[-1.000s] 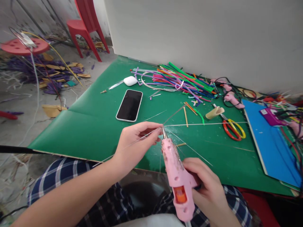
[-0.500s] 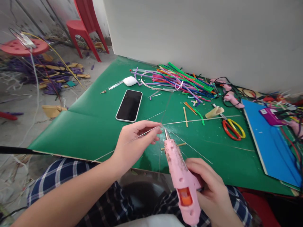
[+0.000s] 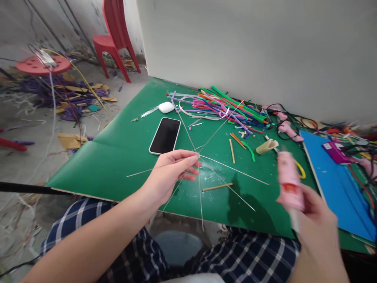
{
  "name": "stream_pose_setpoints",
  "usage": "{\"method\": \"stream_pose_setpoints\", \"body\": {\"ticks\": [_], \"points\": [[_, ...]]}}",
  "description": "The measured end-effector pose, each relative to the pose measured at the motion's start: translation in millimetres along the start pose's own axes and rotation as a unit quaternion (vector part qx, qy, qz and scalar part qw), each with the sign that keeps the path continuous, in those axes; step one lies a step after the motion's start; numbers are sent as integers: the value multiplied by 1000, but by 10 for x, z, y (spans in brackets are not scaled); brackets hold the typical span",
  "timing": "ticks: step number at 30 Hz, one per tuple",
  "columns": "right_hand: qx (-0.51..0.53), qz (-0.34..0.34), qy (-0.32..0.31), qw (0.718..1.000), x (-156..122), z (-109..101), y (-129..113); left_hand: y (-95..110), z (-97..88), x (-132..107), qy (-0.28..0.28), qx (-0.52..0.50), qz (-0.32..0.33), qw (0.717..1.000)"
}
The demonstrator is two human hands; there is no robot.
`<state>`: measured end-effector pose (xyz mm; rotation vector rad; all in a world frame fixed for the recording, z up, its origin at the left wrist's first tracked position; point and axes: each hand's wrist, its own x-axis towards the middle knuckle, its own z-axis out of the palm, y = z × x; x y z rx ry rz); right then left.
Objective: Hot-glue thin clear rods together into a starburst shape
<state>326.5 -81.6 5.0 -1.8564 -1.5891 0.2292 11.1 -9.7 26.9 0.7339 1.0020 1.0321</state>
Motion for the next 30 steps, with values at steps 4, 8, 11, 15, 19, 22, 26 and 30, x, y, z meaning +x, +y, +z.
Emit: {"method": "stream_pose_setpoints", "body": {"ticks": [4,8,11,15,19,22,26,30], "points": [[-141,-16,-29,989,142,197,109,35,0,-48,-11,1,14,1000],[-204,-60,-69,975,189,309,235,68,10,-114,-23,18,64,998],[-232,-100,-80,964,174,270,285,94,42,-181,-8,51,129,990],[-211,-131,-65,967,141,57,-26,86,76,-276,39,137,247,959],[-53,-170,-13,984,106,-221,-729,24,22,-300,75,264,483,832],[78,-194,-8,978,72,-374,-1164,9,-50,-294,54,325,619,713],[153,-173,-25,973,-30,-440,-1396,59,-100,-371,41,380,662,644],[136,-204,-28,969,-51,-405,-1351,91,-127,-465,37,436,651,621]]}}
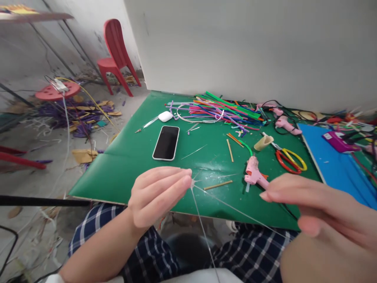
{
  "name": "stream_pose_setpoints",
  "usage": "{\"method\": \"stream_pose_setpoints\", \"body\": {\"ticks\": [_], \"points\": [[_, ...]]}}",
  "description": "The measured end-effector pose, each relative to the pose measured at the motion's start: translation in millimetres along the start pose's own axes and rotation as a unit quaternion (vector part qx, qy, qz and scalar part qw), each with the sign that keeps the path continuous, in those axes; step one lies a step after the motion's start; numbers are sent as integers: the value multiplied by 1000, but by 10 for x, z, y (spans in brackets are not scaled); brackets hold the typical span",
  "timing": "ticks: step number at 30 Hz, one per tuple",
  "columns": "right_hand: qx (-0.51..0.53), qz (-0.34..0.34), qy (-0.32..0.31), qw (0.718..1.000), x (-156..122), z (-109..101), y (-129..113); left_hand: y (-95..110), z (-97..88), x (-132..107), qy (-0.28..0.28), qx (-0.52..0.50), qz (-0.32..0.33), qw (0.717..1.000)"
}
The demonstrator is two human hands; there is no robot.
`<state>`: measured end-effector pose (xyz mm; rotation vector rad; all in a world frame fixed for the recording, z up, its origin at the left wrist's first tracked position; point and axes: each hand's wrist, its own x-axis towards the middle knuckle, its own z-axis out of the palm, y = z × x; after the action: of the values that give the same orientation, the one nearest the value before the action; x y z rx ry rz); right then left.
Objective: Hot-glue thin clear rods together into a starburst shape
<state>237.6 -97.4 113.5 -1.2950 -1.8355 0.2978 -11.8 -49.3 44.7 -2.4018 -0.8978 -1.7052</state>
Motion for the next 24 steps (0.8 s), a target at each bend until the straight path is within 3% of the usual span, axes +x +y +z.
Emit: {"method": "stream_pose_setpoints", "body": {"ticks": [4,7,9,11,14,17,20,24], "points": [[-155,9,-39,987,90,-35,444,-41,-23,-53,5,22,39,999],[-273,78,-115,952,76,-79,966,-78,-41,-77,-8,43,56,997],[-283,137,-203,927,-12,-96,1274,-75,-67,-67,-18,44,82,996],[-292,186,-235,908,-129,-94,1487,-49,-99,-40,-30,40,97,994],[-307,185,-246,901,-268,-55,1645,-7,-134,1,-52,52,86,994],[-334,181,-245,892,-314,-2,1713,-3,-138,20,-47,55,128,989],[-348,176,-239,889,-305,39,1743,-5,-125,28,-36,53,157,985],[-343,177,-221,896,-292,53,1707,31,-113,42,-43,56,150,986]]}}
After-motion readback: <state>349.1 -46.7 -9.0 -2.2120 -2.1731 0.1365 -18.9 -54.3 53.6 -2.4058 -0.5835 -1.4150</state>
